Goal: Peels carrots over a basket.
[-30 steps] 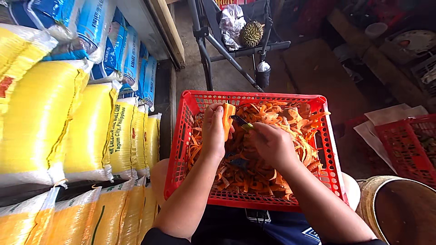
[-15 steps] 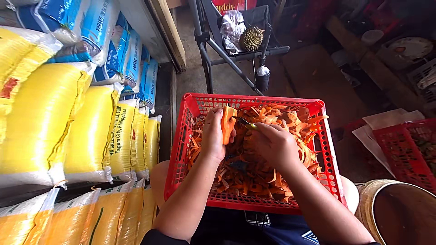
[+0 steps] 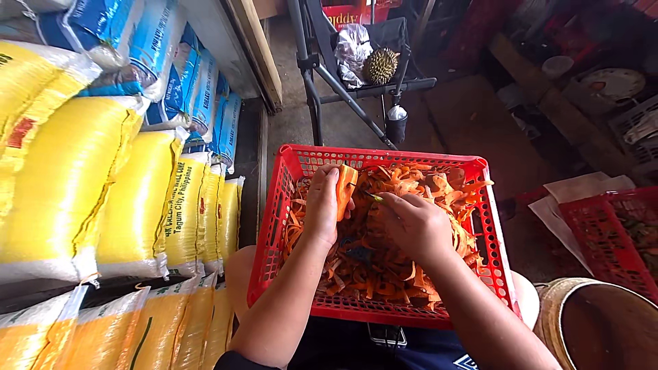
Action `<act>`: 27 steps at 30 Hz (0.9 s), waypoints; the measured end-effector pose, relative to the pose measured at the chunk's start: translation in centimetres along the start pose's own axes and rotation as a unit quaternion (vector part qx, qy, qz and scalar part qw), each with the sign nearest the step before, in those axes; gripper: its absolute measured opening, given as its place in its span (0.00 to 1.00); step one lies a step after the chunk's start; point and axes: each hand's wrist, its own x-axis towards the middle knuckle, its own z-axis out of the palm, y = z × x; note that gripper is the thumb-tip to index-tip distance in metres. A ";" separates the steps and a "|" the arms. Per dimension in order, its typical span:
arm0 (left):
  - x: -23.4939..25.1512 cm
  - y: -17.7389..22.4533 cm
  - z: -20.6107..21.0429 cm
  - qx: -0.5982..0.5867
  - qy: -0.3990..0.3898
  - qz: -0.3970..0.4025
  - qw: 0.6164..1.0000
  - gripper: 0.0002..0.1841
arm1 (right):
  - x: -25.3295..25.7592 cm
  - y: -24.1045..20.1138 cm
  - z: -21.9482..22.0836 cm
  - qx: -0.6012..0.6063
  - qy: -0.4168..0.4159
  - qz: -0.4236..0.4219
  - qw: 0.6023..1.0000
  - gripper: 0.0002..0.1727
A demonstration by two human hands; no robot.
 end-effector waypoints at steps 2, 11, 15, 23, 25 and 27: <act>0.2 0.2 -0.2 0.036 -0.009 -0.005 0.999 0.15 | 0.1 0.3 -0.3 -0.023 -0.005 -0.005 1.000 0.14; -0.1 1.1 0.7 0.197 -0.072 0.006 0.978 0.14 | 1.8 2.2 -2.8 -0.099 0.034 -0.037 0.994 0.12; -0.3 1.0 0.4 0.237 -0.092 -0.001 0.967 0.14 | 2.0 2.7 -3.3 -0.105 0.030 -0.079 0.991 0.12; -0.4 1.3 0.2 0.329 -0.116 0.006 0.937 0.15 | 2.1 2.2 -3.8 -0.075 -0.010 -0.070 0.995 0.10; -0.6 1.7 0.2 0.343 -0.129 -0.010 0.931 0.16 | 2.0 1.9 -4.1 -0.064 -0.035 -0.052 0.996 0.11; -0.5 1.9 0.3 0.345 -0.131 -0.039 0.929 0.17 | 1.7 2.1 -3.9 -0.062 -0.052 -0.045 0.996 0.10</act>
